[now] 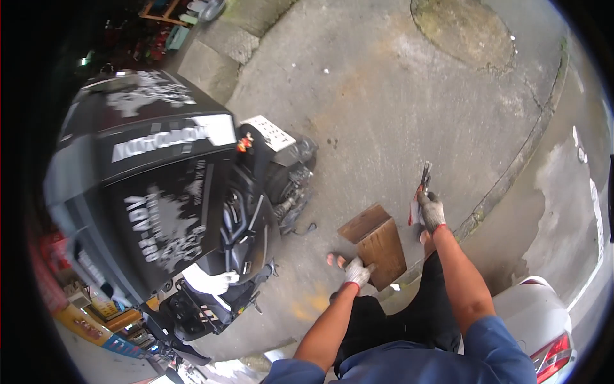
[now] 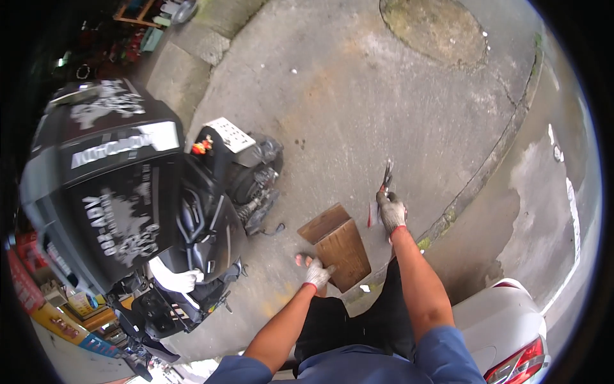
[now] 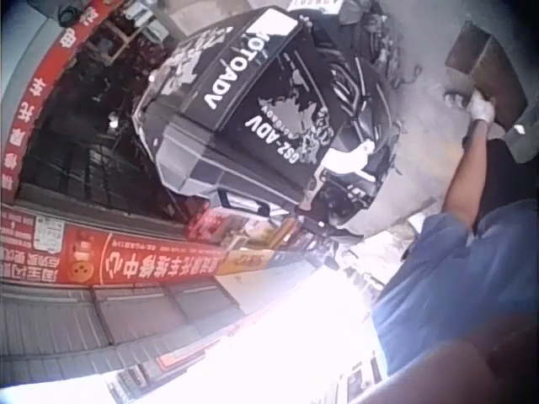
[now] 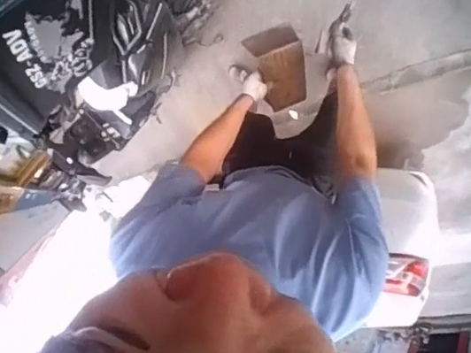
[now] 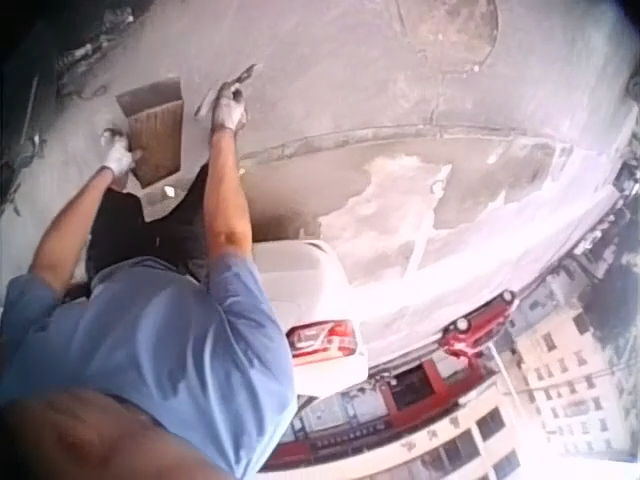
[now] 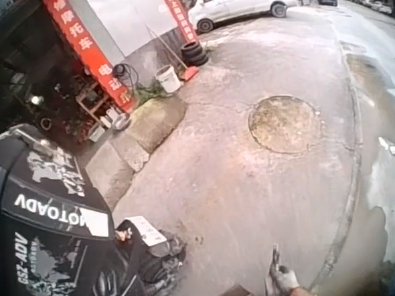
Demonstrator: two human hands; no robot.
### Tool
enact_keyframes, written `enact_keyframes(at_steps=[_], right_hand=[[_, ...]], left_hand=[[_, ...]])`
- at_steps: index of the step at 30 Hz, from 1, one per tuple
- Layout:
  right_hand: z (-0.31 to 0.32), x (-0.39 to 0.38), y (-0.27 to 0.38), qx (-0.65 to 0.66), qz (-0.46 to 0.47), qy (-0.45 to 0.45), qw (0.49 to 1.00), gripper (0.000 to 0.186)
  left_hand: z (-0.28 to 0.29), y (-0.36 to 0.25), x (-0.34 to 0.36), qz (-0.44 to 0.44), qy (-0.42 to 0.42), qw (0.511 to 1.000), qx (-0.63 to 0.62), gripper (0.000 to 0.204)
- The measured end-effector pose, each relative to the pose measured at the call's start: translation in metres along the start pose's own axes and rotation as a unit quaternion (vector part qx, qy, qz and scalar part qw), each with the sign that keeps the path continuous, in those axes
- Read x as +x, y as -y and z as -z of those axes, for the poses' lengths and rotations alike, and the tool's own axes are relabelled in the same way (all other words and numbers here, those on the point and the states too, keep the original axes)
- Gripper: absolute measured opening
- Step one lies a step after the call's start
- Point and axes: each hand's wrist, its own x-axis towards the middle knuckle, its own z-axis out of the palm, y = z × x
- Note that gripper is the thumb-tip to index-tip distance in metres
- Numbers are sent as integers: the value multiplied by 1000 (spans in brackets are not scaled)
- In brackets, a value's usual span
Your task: The person unscrews bolts from a motorcycle brake caliper using a socket wrench, removes the pins by hand and with pliers, and pulls the old brake pads out of the caliper assembly.
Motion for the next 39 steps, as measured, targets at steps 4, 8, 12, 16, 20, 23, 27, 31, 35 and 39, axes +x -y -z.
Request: enact_keyframes(at_steps=[4, 8, 12, 16, 20, 23, 27, 31, 35, 39], right_hand=[[-31, 35, -10, 52, 1, 36, 998, 47], [-74, 59, -30, 64, -38, 62, 995, 38], [-131, 102, -72, 91, -61, 126, 986, 33], [-191, 151, -123, 102, -54, 139, 983, 31], [-276, 185, -164, 97, -45, 196, 975, 33], [-322, 207, -179, -16, 25, 193, 981, 41], [-363, 213, -188, -252, 95, 124, 955, 53], [-400, 212, -186, -227, 119, 146, 955, 52], [-381, 231, -156, -75, 182, 178, 964, 46], [-356, 194, -119, 69, 143, 285, 945, 35]], left_hand=[[-25, -4, 60, -20, 92, 989, 116, 52], [-66, 52, 133, -40, 155, 965, 206, 50], [-138, 149, 220, -46, 244, 934, 257, 45], [-182, 170, 275, -110, 345, 876, 318, 43], [-222, 229, 325, -181, 337, 871, 308, 43], [-238, 224, 370, -148, 443, 809, 357, 61], [-256, 233, 401, -160, 520, 754, 368, 45], [-229, 221, 427, -218, 367, 888, 172, 24], [-133, 133, 434, -211, 258, 929, 162, 20], [-39, 112, 425, -105, 55, 982, 147, 28]])
